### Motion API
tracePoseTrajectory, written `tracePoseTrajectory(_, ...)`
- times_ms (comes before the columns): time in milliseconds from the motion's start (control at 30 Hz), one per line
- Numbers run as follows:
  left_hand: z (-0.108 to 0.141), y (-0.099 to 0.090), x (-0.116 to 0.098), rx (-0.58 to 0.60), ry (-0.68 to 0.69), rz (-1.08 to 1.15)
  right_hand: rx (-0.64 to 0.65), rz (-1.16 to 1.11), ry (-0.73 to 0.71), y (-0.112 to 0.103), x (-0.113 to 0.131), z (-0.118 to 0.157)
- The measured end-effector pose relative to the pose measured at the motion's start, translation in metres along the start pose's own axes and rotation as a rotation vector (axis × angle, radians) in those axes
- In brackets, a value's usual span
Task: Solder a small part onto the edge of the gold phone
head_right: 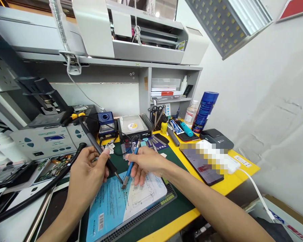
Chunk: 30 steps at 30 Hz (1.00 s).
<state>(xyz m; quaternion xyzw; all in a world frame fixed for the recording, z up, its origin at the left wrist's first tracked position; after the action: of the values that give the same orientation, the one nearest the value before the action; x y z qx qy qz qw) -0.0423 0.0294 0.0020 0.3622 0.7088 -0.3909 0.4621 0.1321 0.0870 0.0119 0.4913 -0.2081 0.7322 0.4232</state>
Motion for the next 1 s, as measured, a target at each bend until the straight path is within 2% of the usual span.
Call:
tracePoseTrajectory(300, 0.001, 0.0, -0.002, 0.012, 0.001, -0.004, -0.052, -0.027, -0.025, -0.001, -0.001, -0.003)
tracePoseTrajectory(500, 0.002, -0.001, 0.0, 0.008, -0.002, 0.01, 0.003, -0.083, -0.065, -0.01, 0.007, 0.005)
tracePoseTrajectory(733, 0.001, -0.003, 0.0, 0.03, -0.016, 0.047, 0.1, -0.04, -0.148, -0.016, 0.006, 0.009)
tracePoseTrajectory(1000, 0.0, -0.003, -0.002, 0.06, -0.029, 0.07, 0.088, -0.018, -0.17, -0.014, 0.006, 0.01)
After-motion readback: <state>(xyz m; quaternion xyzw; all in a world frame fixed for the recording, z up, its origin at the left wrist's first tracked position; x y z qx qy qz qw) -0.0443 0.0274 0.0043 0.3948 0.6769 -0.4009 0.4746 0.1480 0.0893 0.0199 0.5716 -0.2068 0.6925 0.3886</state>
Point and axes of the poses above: each hand's wrist, its own z-axis away from the middle knuckle, its own y-axis out of the palm, x = y × z, the point moved 1 cm from there along -z, towards the middle knuckle, and after that the axes turned 5 degrees about -z, right-handed, at the moved point
